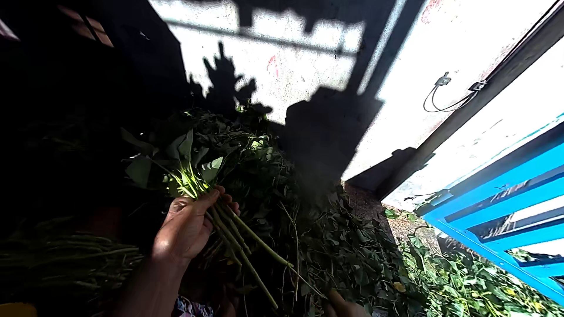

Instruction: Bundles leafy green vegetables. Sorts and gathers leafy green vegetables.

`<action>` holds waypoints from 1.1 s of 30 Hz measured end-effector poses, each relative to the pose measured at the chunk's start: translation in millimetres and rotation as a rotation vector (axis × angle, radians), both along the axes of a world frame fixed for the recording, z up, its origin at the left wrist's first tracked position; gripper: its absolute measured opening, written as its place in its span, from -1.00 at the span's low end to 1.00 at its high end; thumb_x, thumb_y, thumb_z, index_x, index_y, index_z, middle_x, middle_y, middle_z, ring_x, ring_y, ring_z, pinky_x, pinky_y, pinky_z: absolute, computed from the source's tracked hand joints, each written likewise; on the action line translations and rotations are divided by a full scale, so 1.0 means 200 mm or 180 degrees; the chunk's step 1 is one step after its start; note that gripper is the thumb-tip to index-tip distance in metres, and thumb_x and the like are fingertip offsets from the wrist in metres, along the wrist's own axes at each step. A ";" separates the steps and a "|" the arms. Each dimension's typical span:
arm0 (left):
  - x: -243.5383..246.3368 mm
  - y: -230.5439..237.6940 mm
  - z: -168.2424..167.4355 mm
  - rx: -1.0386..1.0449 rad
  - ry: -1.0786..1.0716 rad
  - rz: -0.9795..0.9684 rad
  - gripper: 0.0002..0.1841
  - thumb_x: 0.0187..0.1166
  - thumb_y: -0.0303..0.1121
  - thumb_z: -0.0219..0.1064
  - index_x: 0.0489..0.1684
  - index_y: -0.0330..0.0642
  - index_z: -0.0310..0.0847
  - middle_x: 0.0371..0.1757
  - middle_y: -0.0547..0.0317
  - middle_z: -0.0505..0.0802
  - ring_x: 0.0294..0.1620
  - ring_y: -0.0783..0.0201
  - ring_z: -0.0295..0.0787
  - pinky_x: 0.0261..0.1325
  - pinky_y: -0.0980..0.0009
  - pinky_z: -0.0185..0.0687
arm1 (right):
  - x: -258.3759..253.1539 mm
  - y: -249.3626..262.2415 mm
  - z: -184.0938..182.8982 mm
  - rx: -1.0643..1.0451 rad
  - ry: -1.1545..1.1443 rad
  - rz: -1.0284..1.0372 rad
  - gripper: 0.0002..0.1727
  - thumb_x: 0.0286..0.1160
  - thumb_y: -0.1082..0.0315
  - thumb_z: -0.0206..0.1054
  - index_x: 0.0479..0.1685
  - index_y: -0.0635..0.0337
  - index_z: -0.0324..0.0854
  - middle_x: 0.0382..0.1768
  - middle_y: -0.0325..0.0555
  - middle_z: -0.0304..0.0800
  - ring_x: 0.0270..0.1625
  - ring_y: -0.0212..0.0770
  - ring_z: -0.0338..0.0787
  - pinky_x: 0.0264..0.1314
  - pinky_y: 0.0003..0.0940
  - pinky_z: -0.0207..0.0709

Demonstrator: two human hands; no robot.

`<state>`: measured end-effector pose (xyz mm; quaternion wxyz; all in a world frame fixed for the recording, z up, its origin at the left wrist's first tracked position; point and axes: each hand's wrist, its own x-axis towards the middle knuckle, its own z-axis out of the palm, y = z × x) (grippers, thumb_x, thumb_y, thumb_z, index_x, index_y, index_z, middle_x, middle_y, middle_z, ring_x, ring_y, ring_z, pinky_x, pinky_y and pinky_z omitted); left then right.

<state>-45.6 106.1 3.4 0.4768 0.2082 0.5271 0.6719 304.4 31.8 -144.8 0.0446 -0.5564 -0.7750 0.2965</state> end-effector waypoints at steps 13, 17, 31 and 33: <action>0.03 -0.03 -0.05 0.0058 -0.0107 0.0181 -0.81 0.79 -0.55 0.05 -0.06 -0.34 0.63 -0.23 -0.10 0.88 -0.30 0.05 0.92 -0.13 0.08 0.92 | -0.47 0.34 0.09 -0.1582 0.3100 0.0362 -0.75 0.74 0.25 0.20 0.04 0.26 0.64 -0.34 -0.18 0.73 -0.32 -0.36 0.72 -0.23 -0.38 0.63; 0.02 -0.05 -0.06 0.0227 -0.0041 0.0419 -0.83 0.78 -0.53 0.09 -0.08 -0.31 0.63 -0.25 -0.07 0.89 -0.31 0.07 0.93 -0.19 0.10 0.93 | -0.46 0.32 0.12 -0.2300 0.3756 -0.0195 -0.77 0.73 0.24 0.21 0.15 0.16 0.60 -0.62 -0.37 0.43 -0.68 -0.52 0.32 -0.66 -0.58 0.21; 0.02 -0.08 -0.07 0.0520 0.0400 0.0078 -0.80 0.74 -0.60 0.07 0.00 -0.32 0.65 -0.22 -0.13 0.90 -0.35 0.04 0.94 -0.25 0.09 0.94 | -0.40 0.14 0.26 0.0607 -0.0475 0.1375 -0.50 0.83 0.03 -0.03 0.14 0.18 0.75 -0.38 0.11 0.83 -0.45 0.17 0.85 -0.47 0.15 0.66; 0.05 -0.08 -0.09 0.0387 0.0352 0.0167 -0.82 0.75 -0.61 0.08 0.01 -0.33 0.63 -0.23 -0.13 0.89 -0.36 0.02 0.93 -0.25 0.07 0.94 | -0.41 0.15 0.23 0.0438 -0.0574 0.1629 -0.49 0.81 0.06 -0.07 -0.15 0.22 0.74 -0.41 0.12 0.80 -0.42 0.17 0.84 -0.45 0.15 0.64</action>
